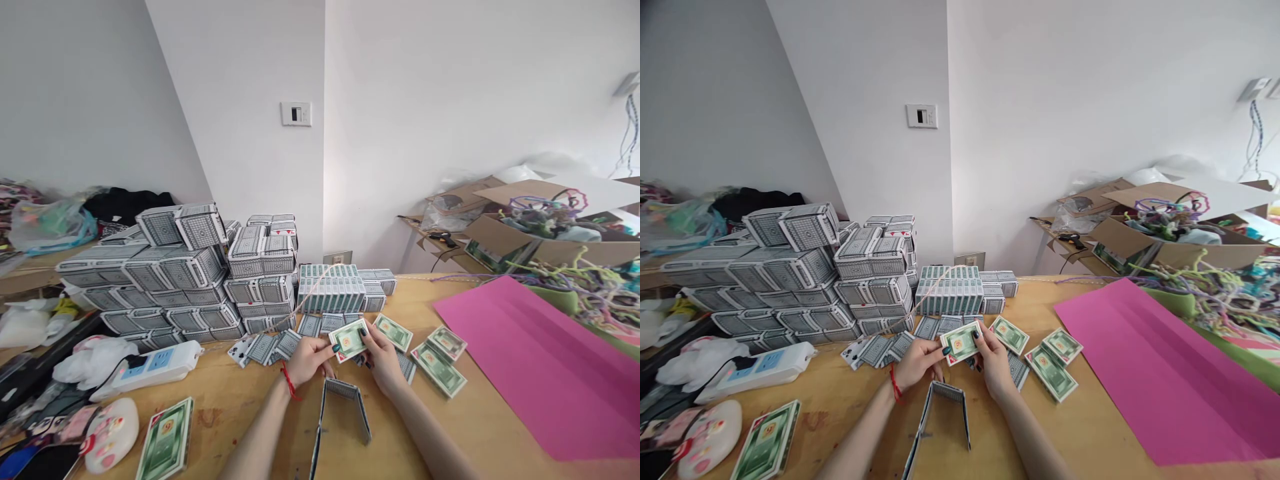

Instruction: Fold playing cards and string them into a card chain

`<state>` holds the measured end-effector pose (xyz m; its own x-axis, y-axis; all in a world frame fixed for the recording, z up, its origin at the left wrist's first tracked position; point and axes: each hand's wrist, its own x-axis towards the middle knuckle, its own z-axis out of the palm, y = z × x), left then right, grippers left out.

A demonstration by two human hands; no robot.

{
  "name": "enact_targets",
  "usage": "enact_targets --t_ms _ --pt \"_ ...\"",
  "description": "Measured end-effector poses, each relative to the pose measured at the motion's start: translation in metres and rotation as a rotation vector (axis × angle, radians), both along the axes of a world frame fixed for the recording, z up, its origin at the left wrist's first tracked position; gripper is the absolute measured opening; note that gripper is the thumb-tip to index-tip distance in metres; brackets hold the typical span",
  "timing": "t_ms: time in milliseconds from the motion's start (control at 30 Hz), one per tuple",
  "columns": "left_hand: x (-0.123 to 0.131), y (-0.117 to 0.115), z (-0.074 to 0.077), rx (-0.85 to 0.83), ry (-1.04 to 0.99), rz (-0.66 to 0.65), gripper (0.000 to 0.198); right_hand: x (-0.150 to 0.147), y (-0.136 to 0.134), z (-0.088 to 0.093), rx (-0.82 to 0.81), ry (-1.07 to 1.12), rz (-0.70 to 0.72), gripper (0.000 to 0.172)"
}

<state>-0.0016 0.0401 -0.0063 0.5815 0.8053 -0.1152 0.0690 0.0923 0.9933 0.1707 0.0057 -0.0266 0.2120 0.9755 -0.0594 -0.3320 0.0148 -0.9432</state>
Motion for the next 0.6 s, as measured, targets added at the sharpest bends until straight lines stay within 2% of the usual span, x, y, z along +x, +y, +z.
enact_targets --t_ms 167,400,600 --pt "-0.0005 -0.0013 -0.0007 -0.021 -0.041 -0.022 0.038 0.0004 0.0019 0.0035 -0.03 0.019 0.002 0.054" --pt "-0.0001 -0.0007 0.0007 -0.019 -0.12 -0.007 0.038 0.0041 0.0034 0.0041 -0.044 0.092 0.085 0.048" --pt "0.0022 0.0034 -0.0028 -0.036 -0.204 0.056 0.037 -0.0021 -0.0002 0.0016 -0.045 -0.027 0.162 0.041"
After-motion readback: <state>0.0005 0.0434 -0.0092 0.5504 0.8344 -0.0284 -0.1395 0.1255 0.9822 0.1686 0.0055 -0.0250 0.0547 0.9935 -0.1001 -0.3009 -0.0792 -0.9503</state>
